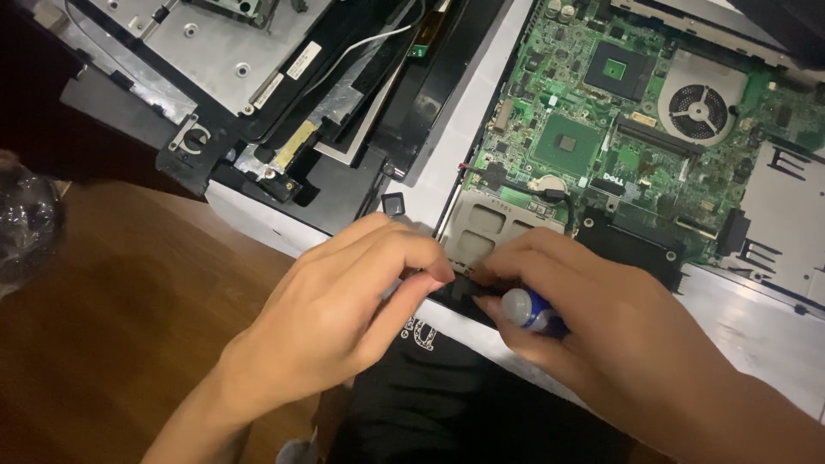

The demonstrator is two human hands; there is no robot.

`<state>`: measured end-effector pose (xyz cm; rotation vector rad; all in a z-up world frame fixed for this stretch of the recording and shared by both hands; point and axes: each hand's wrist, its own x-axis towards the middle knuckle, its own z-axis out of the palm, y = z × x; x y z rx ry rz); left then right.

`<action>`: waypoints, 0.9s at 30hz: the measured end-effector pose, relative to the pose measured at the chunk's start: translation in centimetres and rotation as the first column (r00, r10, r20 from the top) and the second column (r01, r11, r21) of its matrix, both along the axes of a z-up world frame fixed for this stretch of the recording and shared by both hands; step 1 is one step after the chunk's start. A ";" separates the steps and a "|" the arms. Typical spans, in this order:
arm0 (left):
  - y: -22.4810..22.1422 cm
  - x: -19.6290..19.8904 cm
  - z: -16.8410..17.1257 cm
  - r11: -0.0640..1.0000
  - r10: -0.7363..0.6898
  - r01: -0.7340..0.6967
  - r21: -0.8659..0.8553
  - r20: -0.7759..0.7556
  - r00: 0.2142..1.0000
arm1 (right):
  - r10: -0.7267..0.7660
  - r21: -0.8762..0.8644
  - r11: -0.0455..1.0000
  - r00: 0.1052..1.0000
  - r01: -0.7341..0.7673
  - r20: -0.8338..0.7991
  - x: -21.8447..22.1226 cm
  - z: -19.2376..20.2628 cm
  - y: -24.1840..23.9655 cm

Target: Repairing a laptop by unscrewing and removing internal components

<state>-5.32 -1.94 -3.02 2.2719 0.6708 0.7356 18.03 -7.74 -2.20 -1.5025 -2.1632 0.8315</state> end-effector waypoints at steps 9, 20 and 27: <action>0.6 0.2 0.8 0.973 -0.159 0.140 0.182 0.098 0.982 | -0.050 -0.160 0.986 0.999 0.047 -0.018 0.3 0.2 0.2; 0.6 -0.7 -0.4 0.972 -0.132 0.102 0.212 0.133 0.982 | -0.036 -0.103 0.994 0.999 0.033 -0.027 0.0 0.3 0.4; 0.7 -0.5 0.1 0.974 -0.172 0.150 0.169 0.126 0.977 | -0.068 -0.209 0.975 0.998 0.069 0.012 0.0 0.4 0.4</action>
